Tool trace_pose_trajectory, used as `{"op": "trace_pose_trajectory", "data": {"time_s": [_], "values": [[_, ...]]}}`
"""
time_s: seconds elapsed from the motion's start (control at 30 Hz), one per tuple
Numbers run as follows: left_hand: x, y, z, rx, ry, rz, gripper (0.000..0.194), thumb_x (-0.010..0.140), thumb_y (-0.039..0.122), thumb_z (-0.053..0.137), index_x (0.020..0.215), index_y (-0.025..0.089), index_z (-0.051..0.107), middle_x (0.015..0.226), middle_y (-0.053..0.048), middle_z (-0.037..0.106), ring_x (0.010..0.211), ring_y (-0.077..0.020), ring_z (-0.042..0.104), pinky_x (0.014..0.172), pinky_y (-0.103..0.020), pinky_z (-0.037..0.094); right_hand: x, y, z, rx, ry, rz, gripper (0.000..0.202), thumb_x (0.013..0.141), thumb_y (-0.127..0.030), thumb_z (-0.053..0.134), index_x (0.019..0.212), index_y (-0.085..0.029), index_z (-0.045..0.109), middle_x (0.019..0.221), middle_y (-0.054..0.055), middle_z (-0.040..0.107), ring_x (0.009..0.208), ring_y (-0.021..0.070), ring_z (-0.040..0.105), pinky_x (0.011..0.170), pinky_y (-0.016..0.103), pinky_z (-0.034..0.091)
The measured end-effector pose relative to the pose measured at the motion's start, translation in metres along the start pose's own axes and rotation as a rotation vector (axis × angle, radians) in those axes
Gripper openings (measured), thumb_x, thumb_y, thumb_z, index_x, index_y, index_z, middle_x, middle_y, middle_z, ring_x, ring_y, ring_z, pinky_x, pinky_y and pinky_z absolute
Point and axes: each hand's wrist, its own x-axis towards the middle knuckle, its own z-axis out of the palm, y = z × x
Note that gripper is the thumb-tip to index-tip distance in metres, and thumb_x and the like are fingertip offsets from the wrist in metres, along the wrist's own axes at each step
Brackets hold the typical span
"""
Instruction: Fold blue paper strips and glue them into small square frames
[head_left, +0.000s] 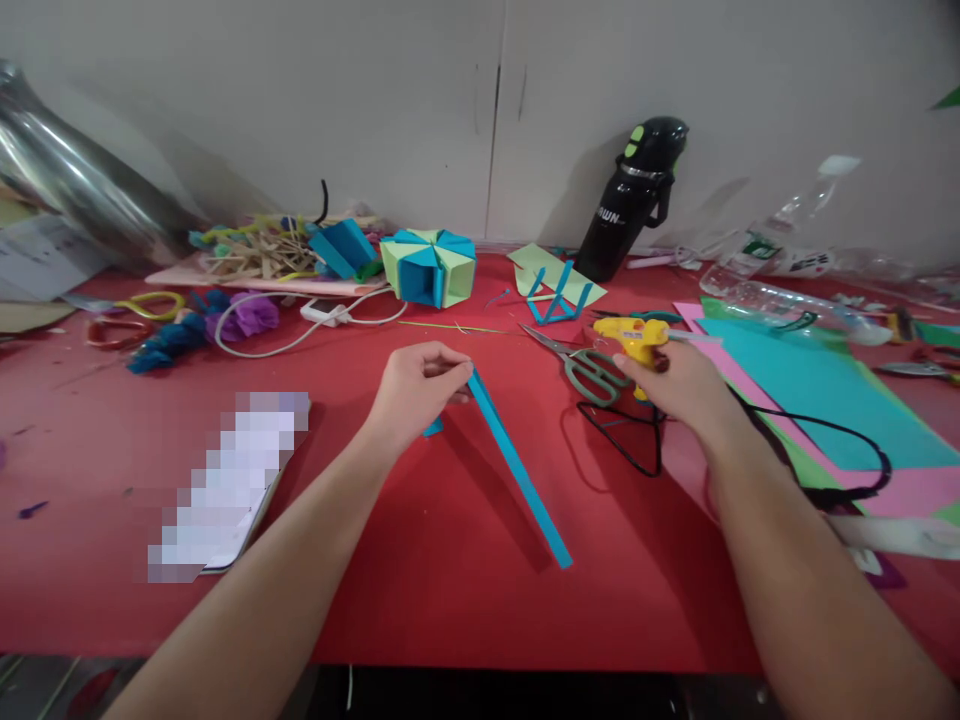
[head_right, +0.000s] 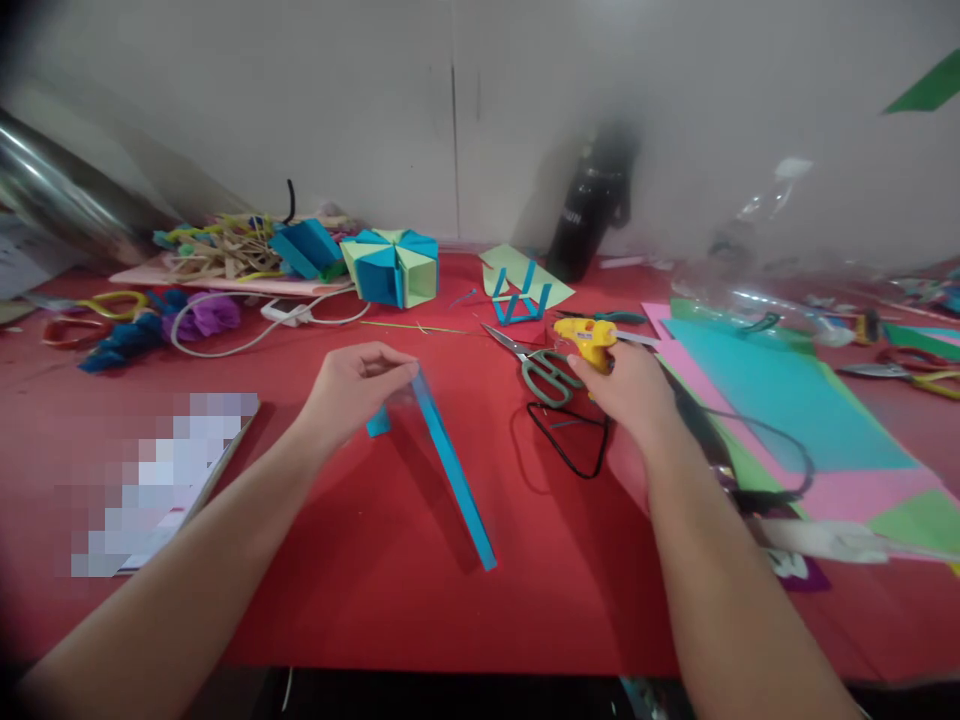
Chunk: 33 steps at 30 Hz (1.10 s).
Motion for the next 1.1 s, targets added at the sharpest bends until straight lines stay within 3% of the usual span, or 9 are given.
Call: {"op": "trace_pose_trajectory", "data": {"time_s": [0.07,0.17,0.3,0.4,0.5,0.6,0.73,1.1], "values": [[0.002,0.000,-0.003,0.033,0.021,0.020,0.012,0.073,0.026,0.078,0.077,0.016,0.073,0.070,-0.005,0.073,0.061,-0.0157,0.071,0.062,-0.027,0.063,-0.001,-0.011,0.001,0.060,0.045,0.015,0.040,0.083,-0.052,0.066,0.097,-0.015,0.071,0.093,0.016,0.074,0.087,0.0335,0.069,0.077,0.044,0.052],[0.005,-0.001,-0.010,0.127,0.039,0.055,0.012,0.074,0.028,0.076,0.078,0.017,0.076,0.071,-0.004,0.074,0.061,-0.0159,0.071,0.061,-0.026,0.062,-0.013,-0.035,-0.009,0.326,0.042,-0.020,0.035,0.087,-0.050,0.062,0.101,-0.018,0.071,0.096,0.012,0.075,0.088,0.0289,0.070,0.078,0.041,0.054],[0.007,-0.006,-0.017,0.269,-0.008,0.054,0.015,0.075,0.030,0.074,0.082,0.018,0.080,0.082,-0.006,0.077,0.068,-0.0181,0.073,0.063,-0.027,0.062,-0.039,-0.068,-0.019,0.599,-0.231,-0.112,0.028,0.090,-0.050,0.064,0.085,-0.022,0.068,0.082,0.006,0.071,0.069,0.0197,0.065,0.064,0.033,0.053],[0.006,-0.007,-0.018,0.324,-0.036,0.044,0.015,0.075,0.030,0.073,0.082,0.019,0.080,0.082,-0.006,0.078,0.069,-0.0186,0.073,0.064,-0.026,0.060,-0.057,-0.084,-0.013,0.598,-0.429,-0.196,0.028,0.092,-0.051,0.063,0.089,-0.023,0.067,0.072,0.002,0.065,0.063,0.0181,0.060,0.059,0.032,0.051],[0.006,-0.006,-0.018,0.379,-0.072,0.065,0.015,0.076,0.030,0.072,0.081,0.019,0.081,0.077,-0.007,0.077,0.067,-0.0182,0.071,0.062,-0.025,0.056,-0.068,-0.092,-0.001,0.506,-0.542,-0.251,0.026,0.095,-0.047,0.060,0.098,-0.024,0.069,0.080,0.003,0.069,0.073,0.0205,0.064,0.069,0.035,0.054],[0.005,-0.004,-0.016,0.370,-0.092,0.051,0.014,0.076,0.030,0.072,0.078,0.018,0.081,0.072,-0.007,0.076,0.065,-0.0184,0.070,0.059,-0.024,0.054,-0.072,-0.095,0.008,0.473,-0.561,-0.286,0.027,0.097,-0.044,0.057,0.110,-0.025,0.070,0.090,0.004,0.071,0.083,0.0230,0.067,0.077,0.037,0.055],[0.004,-0.002,-0.013,0.359,-0.151,-0.013,0.015,0.077,0.030,0.072,0.079,0.019,0.081,0.066,-0.006,0.073,0.059,-0.0171,0.067,0.054,-0.024,0.051,-0.071,-0.096,0.012,0.465,-0.574,-0.302,0.030,0.099,-0.044,0.053,0.118,-0.025,0.069,0.083,0.004,0.070,0.082,0.0239,0.067,0.077,0.038,0.055],[0.001,0.004,-0.011,0.389,-0.178,0.049,0.014,0.075,0.031,0.071,0.074,0.019,0.080,0.060,-0.004,0.070,0.059,-0.0170,0.065,0.058,-0.025,0.050,-0.071,-0.094,0.011,0.456,-0.569,-0.329,0.028,0.100,-0.041,0.053,0.119,-0.027,0.069,0.106,0.005,0.074,0.094,0.0241,0.069,0.087,0.038,0.056]]}}
